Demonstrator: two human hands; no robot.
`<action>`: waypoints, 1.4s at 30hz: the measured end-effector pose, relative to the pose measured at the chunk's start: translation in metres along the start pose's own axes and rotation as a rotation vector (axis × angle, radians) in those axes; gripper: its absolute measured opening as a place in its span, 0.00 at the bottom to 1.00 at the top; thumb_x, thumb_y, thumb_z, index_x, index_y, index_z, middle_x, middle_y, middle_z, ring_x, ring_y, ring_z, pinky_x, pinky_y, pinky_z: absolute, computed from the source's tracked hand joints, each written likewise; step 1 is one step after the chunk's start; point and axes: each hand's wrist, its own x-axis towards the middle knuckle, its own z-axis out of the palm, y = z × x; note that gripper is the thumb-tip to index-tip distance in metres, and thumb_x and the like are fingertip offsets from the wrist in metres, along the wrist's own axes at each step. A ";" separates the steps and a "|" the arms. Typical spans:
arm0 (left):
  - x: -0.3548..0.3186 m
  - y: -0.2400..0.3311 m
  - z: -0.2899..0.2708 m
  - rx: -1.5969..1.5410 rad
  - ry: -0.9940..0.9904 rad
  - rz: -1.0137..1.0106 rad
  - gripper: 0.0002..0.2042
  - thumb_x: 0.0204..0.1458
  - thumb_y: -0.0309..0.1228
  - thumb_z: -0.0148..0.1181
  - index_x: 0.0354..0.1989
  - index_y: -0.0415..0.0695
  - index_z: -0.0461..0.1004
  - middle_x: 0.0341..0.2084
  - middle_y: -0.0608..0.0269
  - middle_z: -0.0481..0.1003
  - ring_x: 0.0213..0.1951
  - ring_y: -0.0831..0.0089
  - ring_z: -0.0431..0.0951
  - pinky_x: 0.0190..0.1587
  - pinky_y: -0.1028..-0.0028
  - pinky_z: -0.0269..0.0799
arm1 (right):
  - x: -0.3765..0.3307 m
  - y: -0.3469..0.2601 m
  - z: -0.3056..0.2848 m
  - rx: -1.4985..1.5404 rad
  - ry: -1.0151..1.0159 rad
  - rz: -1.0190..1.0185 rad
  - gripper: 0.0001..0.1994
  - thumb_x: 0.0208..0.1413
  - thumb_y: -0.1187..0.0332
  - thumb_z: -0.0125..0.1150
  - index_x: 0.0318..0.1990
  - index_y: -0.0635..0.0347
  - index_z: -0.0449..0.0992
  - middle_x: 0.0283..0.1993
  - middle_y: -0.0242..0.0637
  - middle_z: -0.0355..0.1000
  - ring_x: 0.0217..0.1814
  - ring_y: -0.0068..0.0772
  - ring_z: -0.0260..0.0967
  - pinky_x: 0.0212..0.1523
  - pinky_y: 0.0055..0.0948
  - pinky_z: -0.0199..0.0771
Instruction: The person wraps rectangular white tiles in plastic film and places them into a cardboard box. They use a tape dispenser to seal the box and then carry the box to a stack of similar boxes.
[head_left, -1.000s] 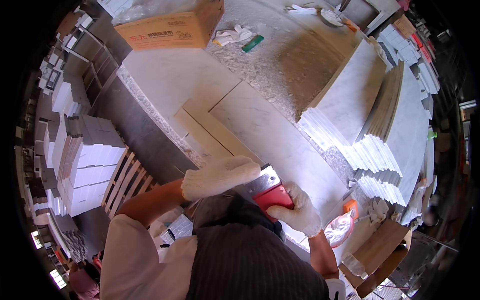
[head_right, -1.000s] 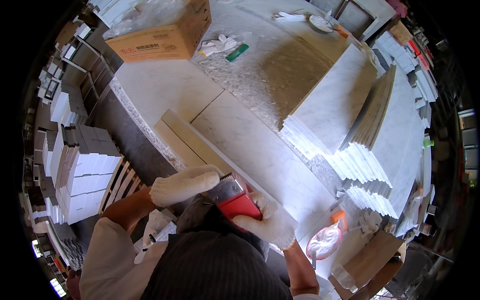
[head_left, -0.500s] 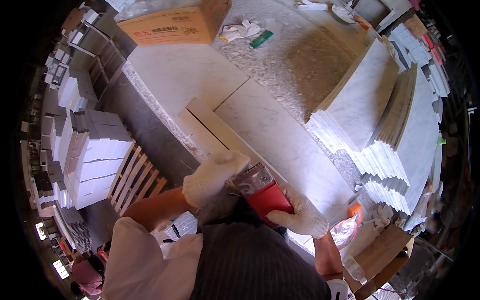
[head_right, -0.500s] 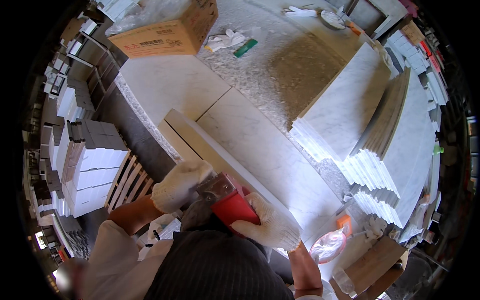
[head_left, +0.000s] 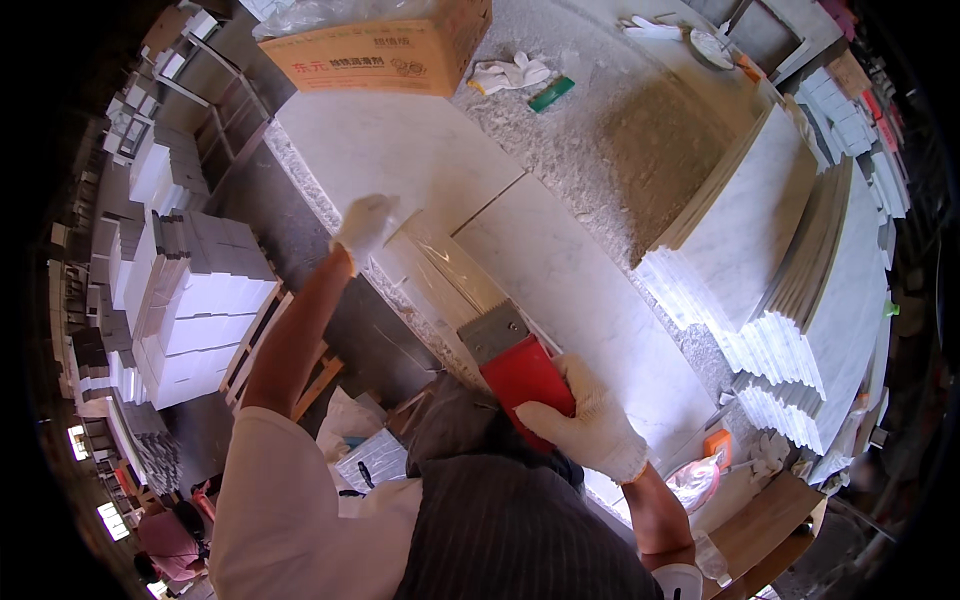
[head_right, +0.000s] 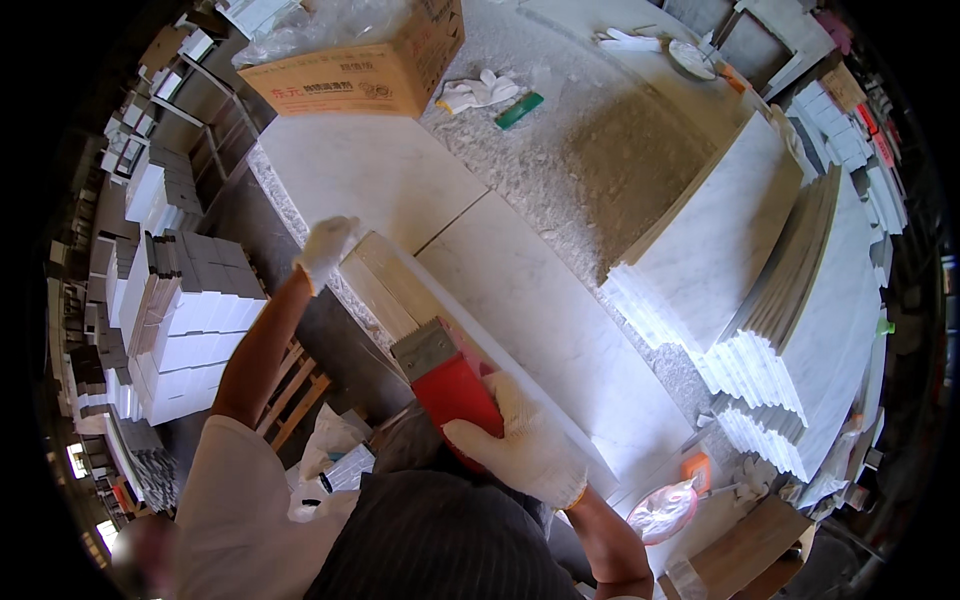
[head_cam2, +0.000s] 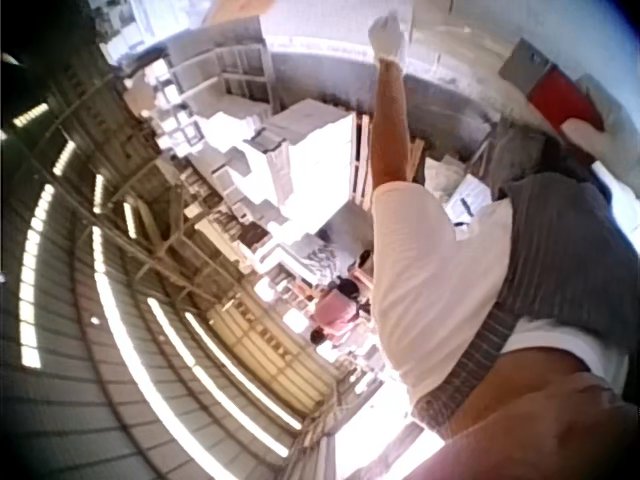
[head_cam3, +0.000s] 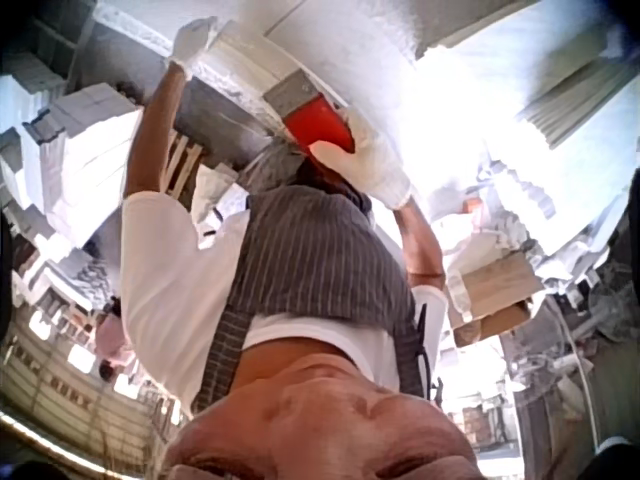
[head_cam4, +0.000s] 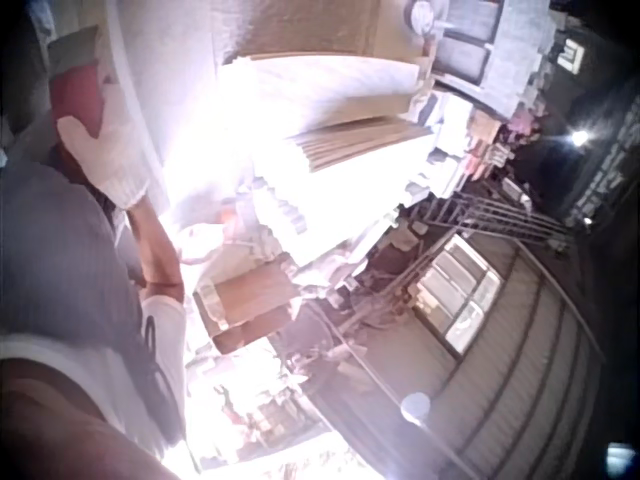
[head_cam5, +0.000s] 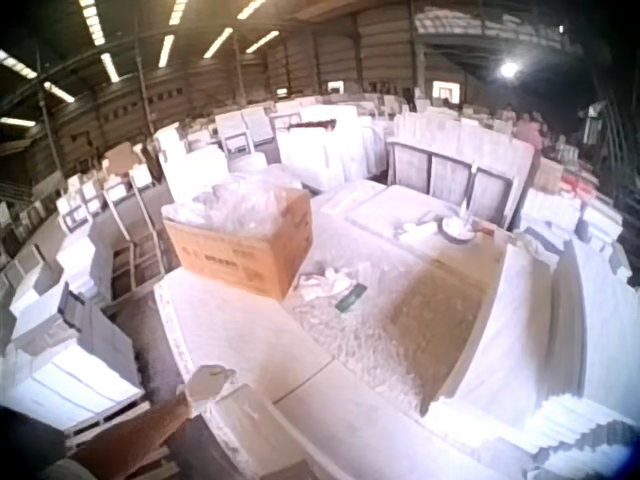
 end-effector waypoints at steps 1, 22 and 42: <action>-0.006 -0.004 0.016 -0.018 -0.044 0.021 0.13 0.60 0.40 0.55 0.37 0.42 0.78 0.30 0.66 0.76 0.32 0.77 0.74 0.39 0.72 0.71 | 0.000 0.001 0.000 0.000 0.010 0.040 0.20 0.51 0.63 0.69 0.46 0.65 0.71 0.37 0.39 0.74 0.38 0.27 0.71 0.40 0.28 0.72; 0.008 -0.083 0.045 -0.413 -0.096 0.312 0.18 0.60 0.38 0.56 0.54 0.39 0.73 0.45 0.62 0.78 0.49 0.74 0.75 0.54 0.74 0.70 | -0.002 0.005 0.000 -0.068 -0.008 -0.002 0.22 0.54 0.56 0.65 0.48 0.65 0.72 0.41 0.47 0.76 0.44 0.38 0.74 0.47 0.36 0.71; -0.087 0.100 0.002 1.250 -0.411 1.148 0.53 0.25 0.45 0.77 0.66 0.47 0.58 0.61 0.54 0.64 0.66 0.55 0.59 0.70 0.58 0.49 | -0.002 -0.006 0.000 -0.032 -0.016 0.050 0.18 0.53 0.60 0.65 0.45 0.61 0.71 0.35 0.36 0.74 0.36 0.24 0.71 0.38 0.27 0.73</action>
